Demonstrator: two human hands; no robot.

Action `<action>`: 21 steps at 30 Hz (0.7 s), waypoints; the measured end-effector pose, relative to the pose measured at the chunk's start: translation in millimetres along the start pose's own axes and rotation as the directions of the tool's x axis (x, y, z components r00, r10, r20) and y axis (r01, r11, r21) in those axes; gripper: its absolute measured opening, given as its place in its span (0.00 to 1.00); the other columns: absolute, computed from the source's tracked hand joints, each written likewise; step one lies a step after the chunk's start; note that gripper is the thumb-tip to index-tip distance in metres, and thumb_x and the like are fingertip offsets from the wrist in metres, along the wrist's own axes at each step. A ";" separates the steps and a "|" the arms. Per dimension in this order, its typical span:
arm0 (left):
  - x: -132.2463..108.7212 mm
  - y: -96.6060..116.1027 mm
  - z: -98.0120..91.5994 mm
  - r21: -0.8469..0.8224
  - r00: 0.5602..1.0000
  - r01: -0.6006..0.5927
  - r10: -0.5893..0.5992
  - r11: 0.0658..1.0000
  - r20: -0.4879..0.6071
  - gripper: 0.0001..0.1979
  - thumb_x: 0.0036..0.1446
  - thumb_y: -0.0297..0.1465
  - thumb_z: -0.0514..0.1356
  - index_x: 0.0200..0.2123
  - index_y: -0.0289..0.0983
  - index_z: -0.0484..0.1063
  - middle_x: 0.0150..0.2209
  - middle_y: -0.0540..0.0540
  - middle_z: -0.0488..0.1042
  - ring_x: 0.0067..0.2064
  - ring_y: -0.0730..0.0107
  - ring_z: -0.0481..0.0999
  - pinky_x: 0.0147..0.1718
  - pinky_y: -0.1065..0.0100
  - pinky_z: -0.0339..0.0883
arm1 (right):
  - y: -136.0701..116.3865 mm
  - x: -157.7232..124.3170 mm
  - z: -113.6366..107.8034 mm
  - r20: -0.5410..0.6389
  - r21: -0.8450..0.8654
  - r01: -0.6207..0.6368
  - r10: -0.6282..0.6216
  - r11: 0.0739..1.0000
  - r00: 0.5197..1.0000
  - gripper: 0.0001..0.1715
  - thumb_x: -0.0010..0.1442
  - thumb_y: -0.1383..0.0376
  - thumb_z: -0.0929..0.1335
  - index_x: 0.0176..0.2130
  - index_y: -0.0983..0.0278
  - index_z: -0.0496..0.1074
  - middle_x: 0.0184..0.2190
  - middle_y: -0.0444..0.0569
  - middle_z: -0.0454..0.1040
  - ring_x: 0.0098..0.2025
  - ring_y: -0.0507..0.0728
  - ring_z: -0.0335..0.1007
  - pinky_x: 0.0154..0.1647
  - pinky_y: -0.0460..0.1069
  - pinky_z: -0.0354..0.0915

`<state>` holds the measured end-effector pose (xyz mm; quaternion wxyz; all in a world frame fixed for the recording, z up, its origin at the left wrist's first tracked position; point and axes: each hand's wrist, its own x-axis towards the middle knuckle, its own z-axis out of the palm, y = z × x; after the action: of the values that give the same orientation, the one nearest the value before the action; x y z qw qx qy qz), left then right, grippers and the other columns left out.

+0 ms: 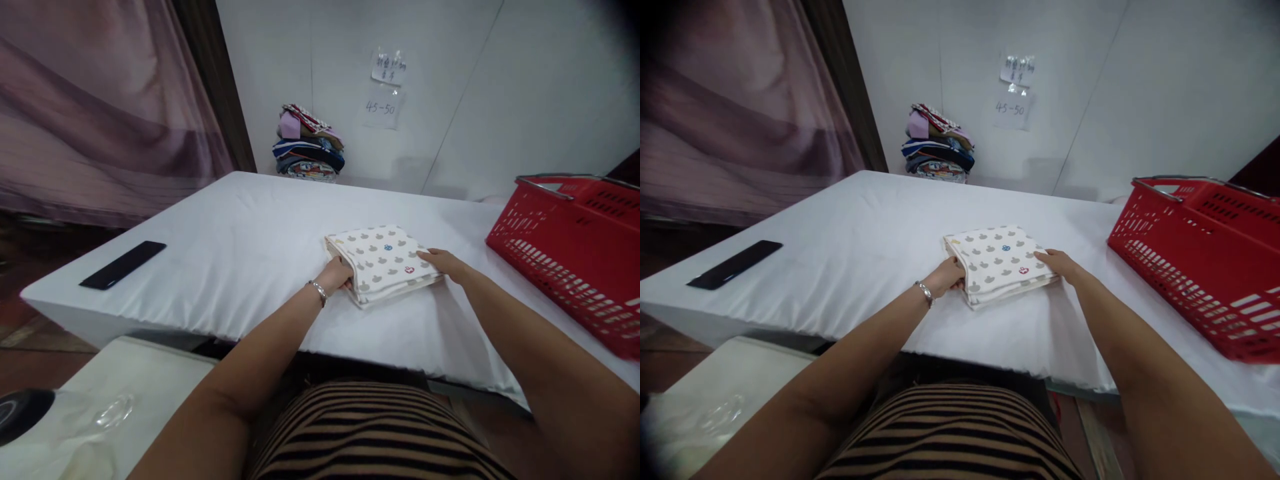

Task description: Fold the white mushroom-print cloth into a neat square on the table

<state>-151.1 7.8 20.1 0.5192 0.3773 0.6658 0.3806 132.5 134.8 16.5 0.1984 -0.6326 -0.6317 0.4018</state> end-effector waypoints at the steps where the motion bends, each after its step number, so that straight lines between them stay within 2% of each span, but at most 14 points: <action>1: 0.5 -1.0 -0.1 -0.002 1.000 -0.008 0.008 1.000 -0.001 0.25 0.43 0.25 0.61 0.47 0.33 0.61 0.19 0.52 0.69 0.16 0.78 0.64 0.15 0.76 0.53 | -0.5 -0.9 0.2 -0.011 -0.007 0.003 -0.003 1.000 1.000 0.27 0.49 0.50 0.68 0.43 0.65 0.72 0.43 0.54 0.74 0.42 0.59 0.70 0.43 0.50 0.65; 6: -1.4 -5.1 -0.2 -0.034 1.000 -0.018 0.017 0.999 -0.022 0.26 0.45 0.25 0.60 0.49 0.33 0.59 0.21 0.51 0.70 0.16 0.78 0.64 0.15 0.76 0.54 | -1.0 -2.3 1.8 -0.061 -0.091 0.032 -0.038 0.995 0.997 0.27 0.49 0.51 0.68 0.43 0.67 0.72 0.43 0.55 0.74 0.44 0.61 0.69 0.42 0.50 0.65; 10: -8.0 -9.3 5.6 -0.045 0.998 -0.042 0.040 0.998 -0.051 0.29 0.44 0.28 0.61 0.51 0.35 0.57 0.28 0.46 0.73 0.18 0.75 0.69 0.15 0.75 0.57 | -5.5 1.7 1.9 -0.082 -0.306 0.060 -0.090 0.950 0.993 0.31 0.53 0.50 0.64 0.48 0.69 0.69 0.48 0.58 0.70 0.48 0.63 0.66 0.48 0.52 0.62; 12: -9.8 -12.5 7.9 -0.025 0.995 -0.070 0.068 0.997 -0.067 0.31 0.42 0.29 0.62 0.51 0.36 0.57 0.32 0.43 0.74 0.19 0.74 0.70 0.15 0.75 0.59 | -14.1 -1.7 4.1 -0.125 -0.451 0.106 -0.181 0.886 0.976 0.34 0.54 0.52 0.64 0.53 0.71 0.64 0.50 0.61 0.68 0.51 0.65 0.64 0.51 0.56 0.59; 13: -9.7 -14.2 8.6 -0.014 0.993 -0.087 0.086 0.996 -0.075 0.31 0.42 0.29 0.63 0.51 0.37 0.57 0.34 0.42 0.74 0.20 0.74 0.70 0.16 0.74 0.60 | -20.2 -6.9 7.0 -0.145 -0.509 0.159 -0.266 0.846 0.953 0.34 0.54 0.53 0.64 0.54 0.71 0.62 0.51 0.61 0.67 0.52 0.66 0.63 0.51 0.58 0.58; 14: -9.1 -15.8 9.0 -0.006 0.992 -0.099 0.099 0.995 -0.082 0.31 0.41 0.28 0.63 0.51 0.37 0.58 0.36 0.42 0.74 0.21 0.73 0.71 0.16 0.74 0.61 | -26.9 -14.8 11.6 -0.153 -0.549 0.241 -0.380 0.801 0.912 0.34 0.55 0.53 0.63 0.56 0.70 0.60 0.51 0.61 0.66 0.52 0.66 0.62 0.52 0.59 0.58; 15: -8.2 -17.0 9.0 -0.001 0.990 -0.109 0.108 0.994 -0.087 0.31 0.40 0.28 0.63 0.50 0.38 0.58 0.37 0.42 0.74 0.22 0.73 0.71 0.17 0.74 0.62 | -33.9 -25.5 18.2 -0.138 -0.564 0.355 -0.509 0.746 0.850 0.32 0.56 0.54 0.63 0.56 0.68 0.60 0.52 0.60 0.65 0.53 0.65 0.61 0.52 0.60 0.57; 17: -6.4 -18.0 8.7 0.006 0.989 -0.115 0.115 0.993 -0.092 0.31 0.40 0.27 0.63 0.50 0.38 0.59 0.37 0.43 0.74 0.22 0.74 0.70 0.17 0.74 0.61 | -46.4 -53.1 36.9 -0.021 -0.497 0.620 -0.723 0.606 0.690 0.28 0.58 0.54 0.61 0.56 0.62 0.59 0.54 0.55 0.64 0.54 0.62 0.60 0.53 0.58 0.58; 18: -6.0 -17.5 8.5 0.004 0.989 -0.113 0.113 0.994 -0.096 0.30 0.40 0.27 0.63 0.50 0.38 0.59 0.36 0.44 0.74 0.21 0.75 0.69 0.16 0.74 0.60 | -51.3 -68.0 48.1 0.055 -0.454 0.730 -0.801 0.511 0.596 0.28 0.58 0.54 0.62 0.56 0.60 0.59 0.54 0.53 0.64 0.55 0.61 0.59 0.52 0.58 0.59; 19: -6.1 -16.3 8.5 0.000 0.989 -0.110 0.110 0.994 -0.102 0.30 0.40 0.26 0.62 0.49 0.37 0.59 0.34 0.45 0.73 0.19 0.76 0.68 0.16 0.74 0.59 | -55.3 -82.0 59.7 0.142 -0.426 0.806 -0.849 0.412 0.509 0.30 0.57 0.54 0.63 0.56 0.59 0.58 0.54 0.53 0.64 0.55 0.61 0.58 0.53 0.59 0.58; 20: -6.7 -14.6 8.6 -0.009 0.989 -0.105 0.104 0.994 -0.107 0.29 0.41 0.26 0.62 0.49 0.36 0.59 0.31 0.46 0.73 0.18 0.77 0.66 0.15 0.75 0.58 | -58.4 -94.2 70.8 0.213 -0.407 0.850 -0.869 0.336 0.446 0.32 0.56 0.54 0.65 0.57 0.59 0.56 0.54 0.53 0.63 0.55 0.62 0.58 0.54 0.59 0.57; 21: -7.5 -12.4 8.8 -0.022 0.989 -0.099 0.096 0.995 -0.110 0.28 0.41 0.26 0.62 0.48 0.35 0.59 0.28 0.48 0.72 0.17 0.78 0.64 0.14 0.75 0.57 | -60.6 -103.8 80.8 0.245 -0.396 0.869 -0.877 0.298 0.413 0.34 0.55 0.55 0.65 0.58 0.59 0.55 0.54 0.54 0.63 0.55 0.62 0.57 0.53 0.59 0.58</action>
<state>-142.5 -3.2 10.4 0.4679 0.3811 0.6685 0.4346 44.9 22.1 40.8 0.2317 -0.2186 -0.9460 0.0593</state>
